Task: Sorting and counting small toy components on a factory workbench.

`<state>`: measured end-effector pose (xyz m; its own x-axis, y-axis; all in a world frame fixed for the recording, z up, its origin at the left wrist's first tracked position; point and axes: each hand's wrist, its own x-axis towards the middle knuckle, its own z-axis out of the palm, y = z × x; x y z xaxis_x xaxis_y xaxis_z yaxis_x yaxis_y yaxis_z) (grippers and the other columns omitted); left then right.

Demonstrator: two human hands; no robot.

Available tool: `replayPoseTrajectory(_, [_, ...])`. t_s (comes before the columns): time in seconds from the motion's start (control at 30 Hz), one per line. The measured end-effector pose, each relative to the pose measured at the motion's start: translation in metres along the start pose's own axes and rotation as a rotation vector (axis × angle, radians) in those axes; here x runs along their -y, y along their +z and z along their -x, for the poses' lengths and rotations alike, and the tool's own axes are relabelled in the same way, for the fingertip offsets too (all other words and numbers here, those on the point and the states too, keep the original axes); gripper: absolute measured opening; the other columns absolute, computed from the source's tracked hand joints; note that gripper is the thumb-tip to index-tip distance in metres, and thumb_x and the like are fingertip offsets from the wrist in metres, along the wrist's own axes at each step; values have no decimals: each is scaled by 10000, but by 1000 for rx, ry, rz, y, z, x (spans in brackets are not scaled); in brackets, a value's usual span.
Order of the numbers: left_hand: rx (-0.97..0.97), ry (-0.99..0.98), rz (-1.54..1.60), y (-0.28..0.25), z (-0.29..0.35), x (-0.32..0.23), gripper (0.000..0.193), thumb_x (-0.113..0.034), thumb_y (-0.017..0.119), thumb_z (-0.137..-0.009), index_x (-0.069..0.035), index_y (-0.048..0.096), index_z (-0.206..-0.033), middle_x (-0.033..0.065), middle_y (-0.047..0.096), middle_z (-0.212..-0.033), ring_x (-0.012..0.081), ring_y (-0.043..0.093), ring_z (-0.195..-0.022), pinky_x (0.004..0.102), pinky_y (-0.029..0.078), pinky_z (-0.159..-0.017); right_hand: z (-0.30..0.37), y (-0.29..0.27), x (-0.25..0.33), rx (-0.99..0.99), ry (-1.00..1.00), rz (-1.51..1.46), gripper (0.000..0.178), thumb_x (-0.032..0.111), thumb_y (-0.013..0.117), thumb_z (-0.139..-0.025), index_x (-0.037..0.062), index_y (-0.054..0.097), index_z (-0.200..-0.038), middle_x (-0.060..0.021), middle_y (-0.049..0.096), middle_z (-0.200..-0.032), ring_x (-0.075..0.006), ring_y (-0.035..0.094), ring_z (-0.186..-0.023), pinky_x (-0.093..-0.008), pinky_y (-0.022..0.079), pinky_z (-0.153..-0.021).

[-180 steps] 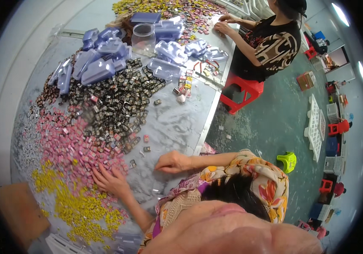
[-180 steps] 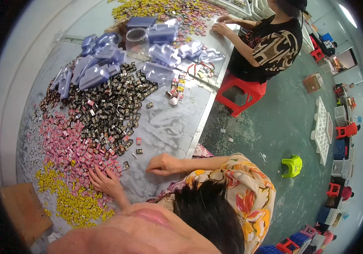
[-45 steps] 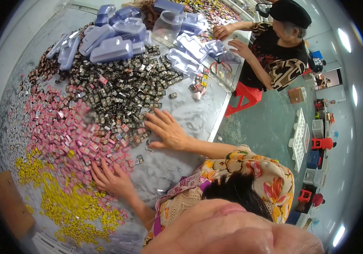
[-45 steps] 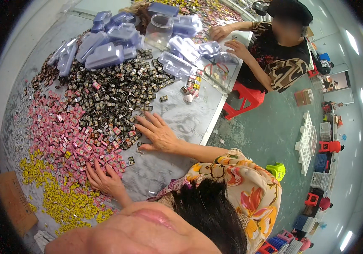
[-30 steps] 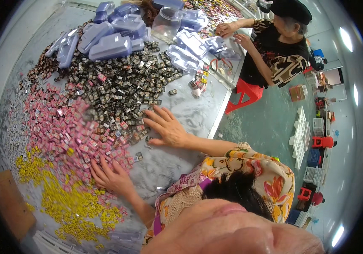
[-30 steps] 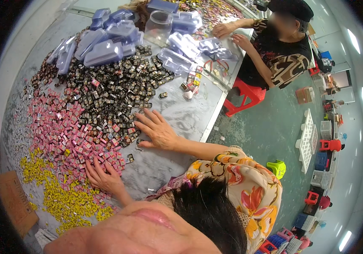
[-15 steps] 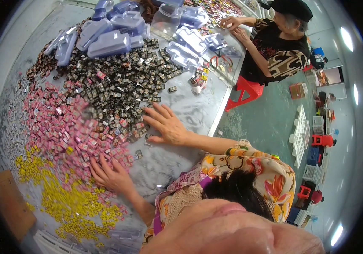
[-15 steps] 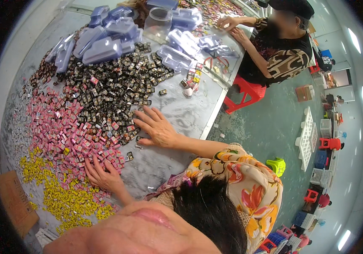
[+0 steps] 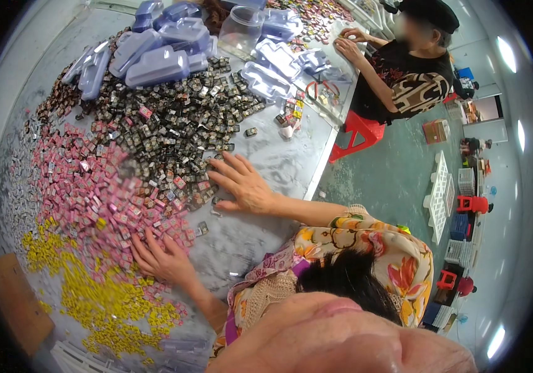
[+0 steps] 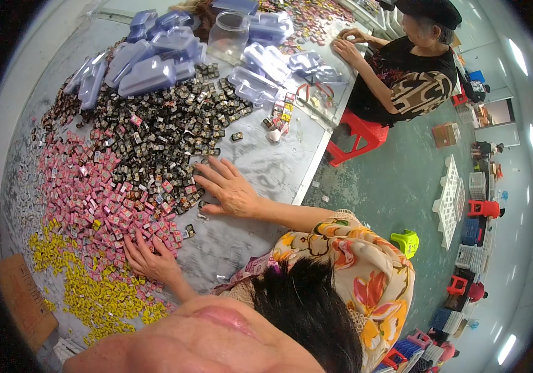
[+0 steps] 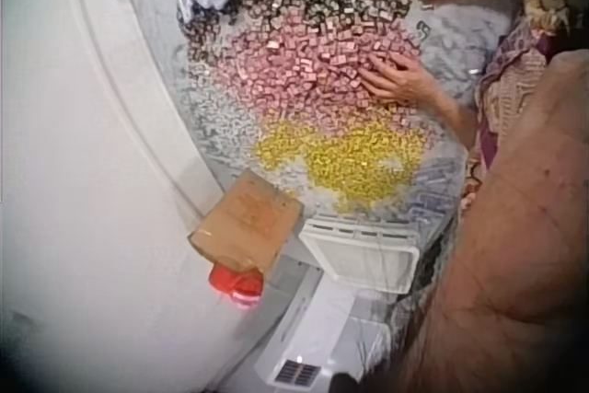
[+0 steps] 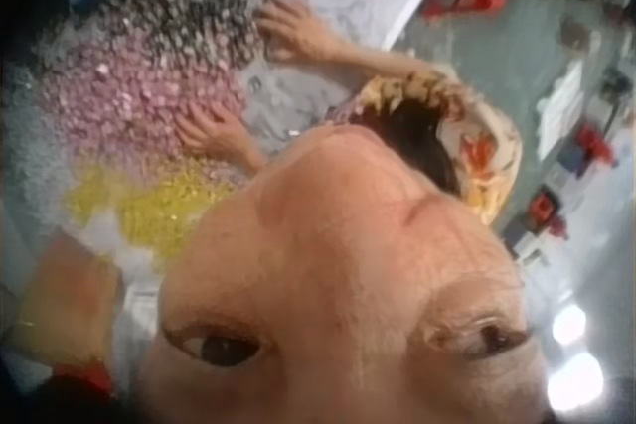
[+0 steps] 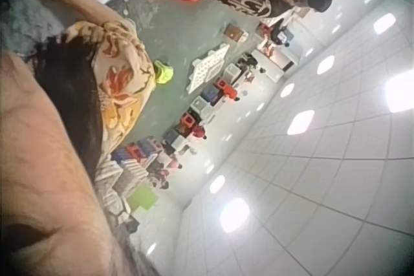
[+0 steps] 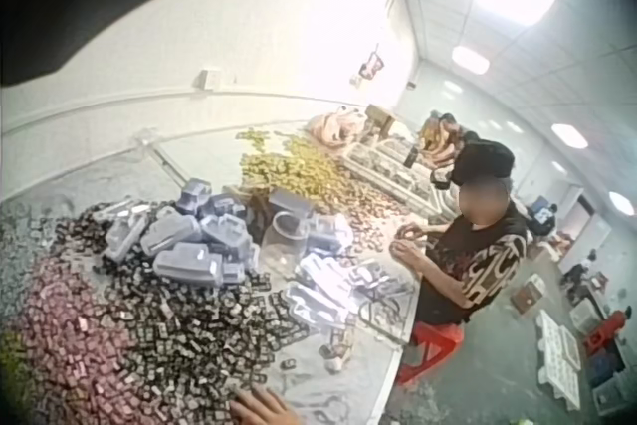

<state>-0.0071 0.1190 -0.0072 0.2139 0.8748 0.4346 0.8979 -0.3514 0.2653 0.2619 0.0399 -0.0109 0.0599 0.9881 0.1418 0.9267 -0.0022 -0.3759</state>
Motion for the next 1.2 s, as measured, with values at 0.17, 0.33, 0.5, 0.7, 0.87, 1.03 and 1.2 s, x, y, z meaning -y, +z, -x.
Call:
replayPoseTrajectory(0.17, [7,9,5,-2,1,-2,423,-381,649,-988,-179,667,-1359,88,556,-1498,338,523,-1329,514,392,-1100,4,-1,1,-9,8,0,802,537,702,-879,112,454,-1512,-140,343,-1644,-410,258,-1531,-567,235,-1231])
replayPoseTrajectory(0.33, [-2,18,15,-4,5,-5,490,-427,721,-932,-173,668,-1347,101,565,-1484,349,518,-1335,516,398,-1089,10,2,0,-11,4,-20,790,505,719,-872,95,465,-1497,-136,352,-1631,-419,271,-1517,-559,236,-1238])
replayPoseTrajectory(0.5, [49,38,52,-4,12,7,713,-499,812,-816,-157,601,-1405,181,525,-1482,416,479,-1355,559,388,-1094,5,12,-2,-66,-57,-110,802,392,820,-796,61,500,-1453,-187,453,-1558,-446,355,-1473,-550,292,-1218])
replayPoseTrajectory(0.7, [175,-134,-34,-18,28,29,1003,-534,875,-706,-181,440,-1538,202,256,-1656,480,275,-1475,662,272,-1151,-14,30,-6,-90,-118,-150,1080,420,925,-611,65,449,-1514,-195,432,-1566,-483,347,-1441,-562,303,-1190])
replayPoseTrajectory(0.87, [106,-178,28,-9,21,48,1097,-493,910,-658,-190,381,-1570,198,273,-1654,475,286,-1473,642,264,-1163,-50,56,21,-95,-151,-155,1097,432,924,-625,63,436,-1535,-212,453,-1547,-464,368,-1426,-540,316,-1181])
replayPoseTrajectory(1.03, [-30,-164,173,11,-3,53,1063,-313,902,-657,-176,365,-1565,202,429,-1544,424,425,-1371,582,325,-1141,-74,70,44,-190,-159,-344,1049,348,923,-630,57,456,-1523,-236,465,-1522,-444,422,-1357,-521,348,-1150])
replayPoseTrajectory(1.2, [-76,-286,579,24,-55,57,834,-185,868,-718,-91,504,-1462,181,610,-1329,338,593,-1220,463,492,-1013,-128,75,84,-171,145,-934,822,244,817,-780,-44,483,-1474,-261,617,-1380,-335,609,-1280,-386,486,-1035])
